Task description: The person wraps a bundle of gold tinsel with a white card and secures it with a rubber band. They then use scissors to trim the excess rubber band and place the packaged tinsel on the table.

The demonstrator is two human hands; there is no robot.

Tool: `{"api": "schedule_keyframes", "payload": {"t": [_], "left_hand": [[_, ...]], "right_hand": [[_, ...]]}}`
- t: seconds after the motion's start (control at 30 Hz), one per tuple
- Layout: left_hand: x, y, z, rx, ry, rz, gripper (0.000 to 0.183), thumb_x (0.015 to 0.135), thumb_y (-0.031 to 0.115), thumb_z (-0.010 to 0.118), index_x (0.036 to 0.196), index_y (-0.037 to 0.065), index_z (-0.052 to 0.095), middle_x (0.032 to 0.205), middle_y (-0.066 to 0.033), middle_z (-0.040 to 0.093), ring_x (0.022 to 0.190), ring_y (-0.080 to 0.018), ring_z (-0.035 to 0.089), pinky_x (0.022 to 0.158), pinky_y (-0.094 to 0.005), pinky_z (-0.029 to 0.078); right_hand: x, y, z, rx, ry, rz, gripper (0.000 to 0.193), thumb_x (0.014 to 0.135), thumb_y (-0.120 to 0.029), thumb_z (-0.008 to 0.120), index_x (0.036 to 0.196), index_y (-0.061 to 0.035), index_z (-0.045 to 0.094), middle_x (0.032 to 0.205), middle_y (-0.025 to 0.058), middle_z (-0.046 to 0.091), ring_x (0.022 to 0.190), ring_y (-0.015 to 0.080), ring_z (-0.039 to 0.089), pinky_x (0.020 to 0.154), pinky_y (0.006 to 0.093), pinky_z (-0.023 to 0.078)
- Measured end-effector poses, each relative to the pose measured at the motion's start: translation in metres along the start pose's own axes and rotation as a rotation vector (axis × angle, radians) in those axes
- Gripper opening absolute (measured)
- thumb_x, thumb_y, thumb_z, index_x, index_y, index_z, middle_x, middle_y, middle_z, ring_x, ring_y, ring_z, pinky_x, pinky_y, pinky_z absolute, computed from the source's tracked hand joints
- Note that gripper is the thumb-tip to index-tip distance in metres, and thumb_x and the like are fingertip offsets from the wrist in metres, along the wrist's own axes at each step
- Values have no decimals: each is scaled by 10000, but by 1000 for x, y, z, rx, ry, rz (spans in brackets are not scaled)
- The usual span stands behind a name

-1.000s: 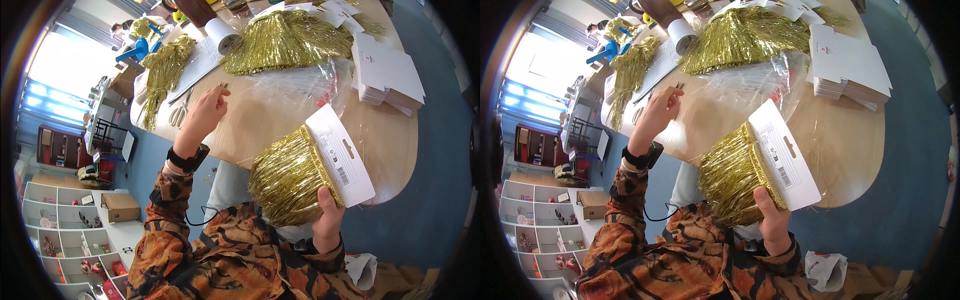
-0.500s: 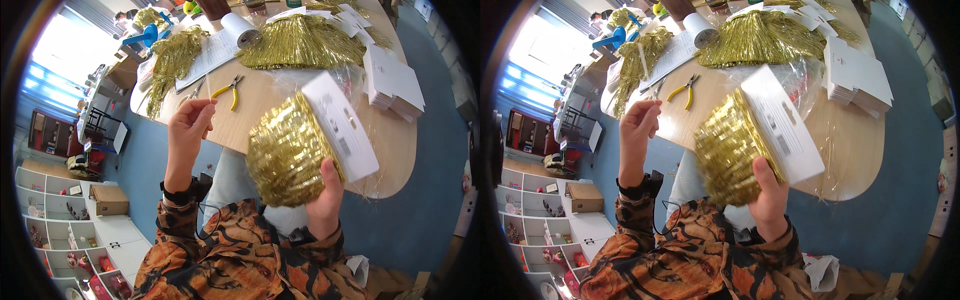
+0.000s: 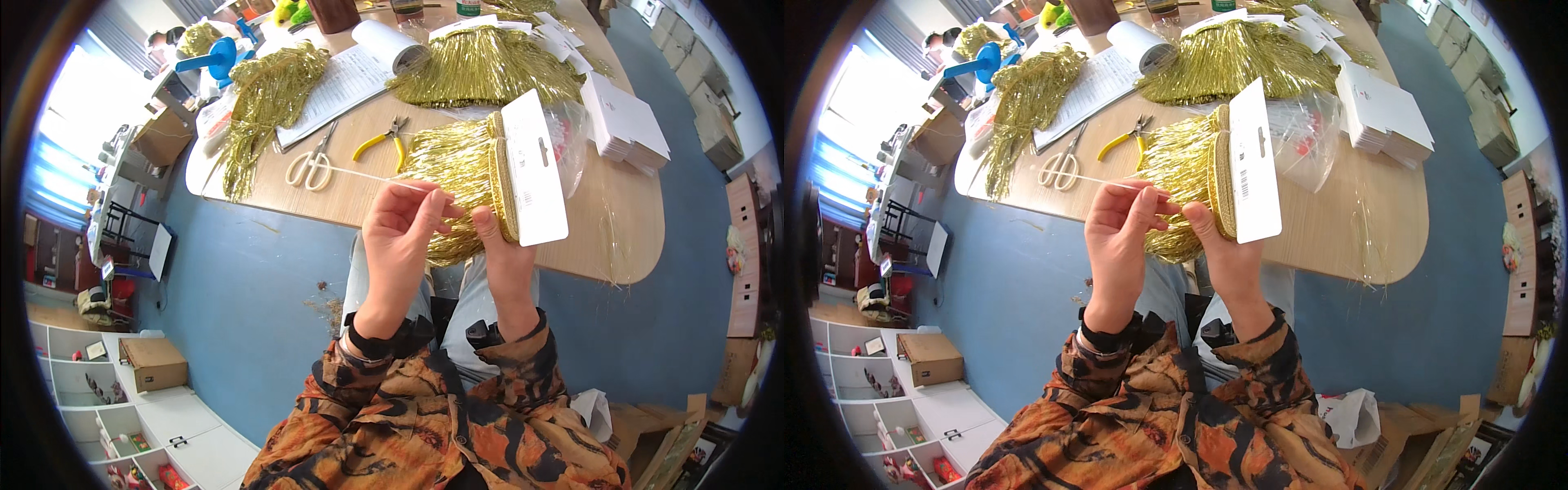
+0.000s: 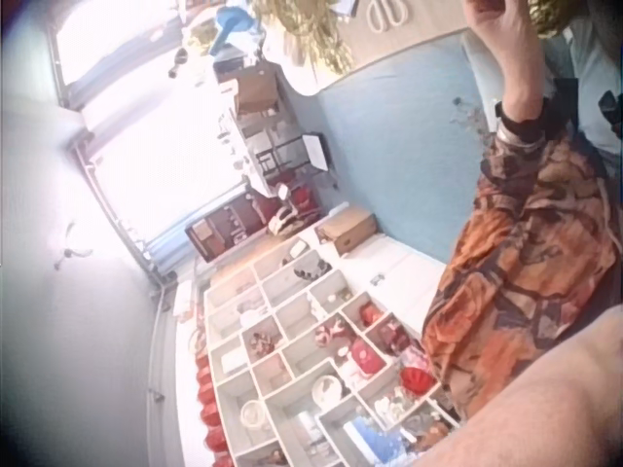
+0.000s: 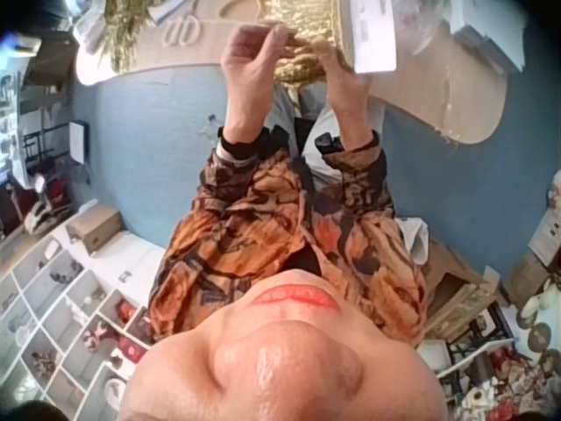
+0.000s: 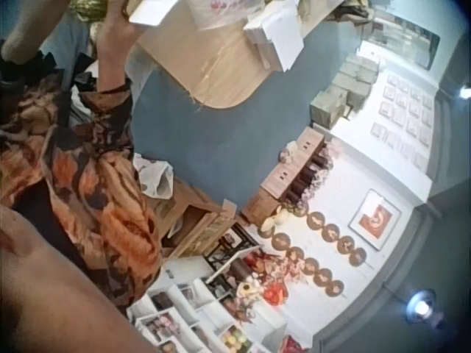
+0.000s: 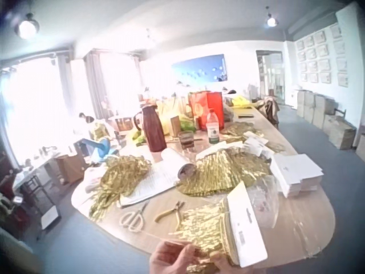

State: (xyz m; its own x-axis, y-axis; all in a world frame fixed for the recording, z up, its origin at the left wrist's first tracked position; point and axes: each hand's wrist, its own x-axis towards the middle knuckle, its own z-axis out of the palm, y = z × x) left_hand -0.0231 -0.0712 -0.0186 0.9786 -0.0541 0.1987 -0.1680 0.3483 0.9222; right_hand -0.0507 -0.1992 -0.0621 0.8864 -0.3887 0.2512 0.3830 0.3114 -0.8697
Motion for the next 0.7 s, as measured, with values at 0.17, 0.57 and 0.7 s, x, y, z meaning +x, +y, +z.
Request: {"api": "schedule_keyframes", "payload": {"t": [0.17, 0.57, 0.7], "left_hand": [[-9, -2, 2, -44, -13, 83, 130, 1004, -4, 666, 1108, -22, 591, 1021, -118, 729, 952, -172, 747, 792, -265, 609], [-30, -4, -9, 161, -65, 49, 132, 1009, 20, 672, 1124, -42, 656, 1033, -108, 746, 875, -129, 720, 783, -242, 578], [-29, -9, -7, 209, -63, 75, 115, 960, 20, 737, 1068, -15, 719, 952, -30, 737, 757, -59, 682, 673, -208, 539]], "right_hand": [[-13, -6, 3, -136, -59, 4, 660, 897, -202, 851, 1380, 17, 458, 1230, 79, 614, 1090, 150, 603, 950, 306, 525], [-29, -36, -6, -122, -154, 17, 628, 914, -74, 807, 1423, 24, 453, 1296, 127, 633, 1146, 187, 632, 1002, 326, 521], [-30, -41, -4, -97, -178, 92, 615, 915, -69, 802, 1418, 27, 461, 1303, 135, 640, 1166, 200, 640, 1014, 344, 524]]}}
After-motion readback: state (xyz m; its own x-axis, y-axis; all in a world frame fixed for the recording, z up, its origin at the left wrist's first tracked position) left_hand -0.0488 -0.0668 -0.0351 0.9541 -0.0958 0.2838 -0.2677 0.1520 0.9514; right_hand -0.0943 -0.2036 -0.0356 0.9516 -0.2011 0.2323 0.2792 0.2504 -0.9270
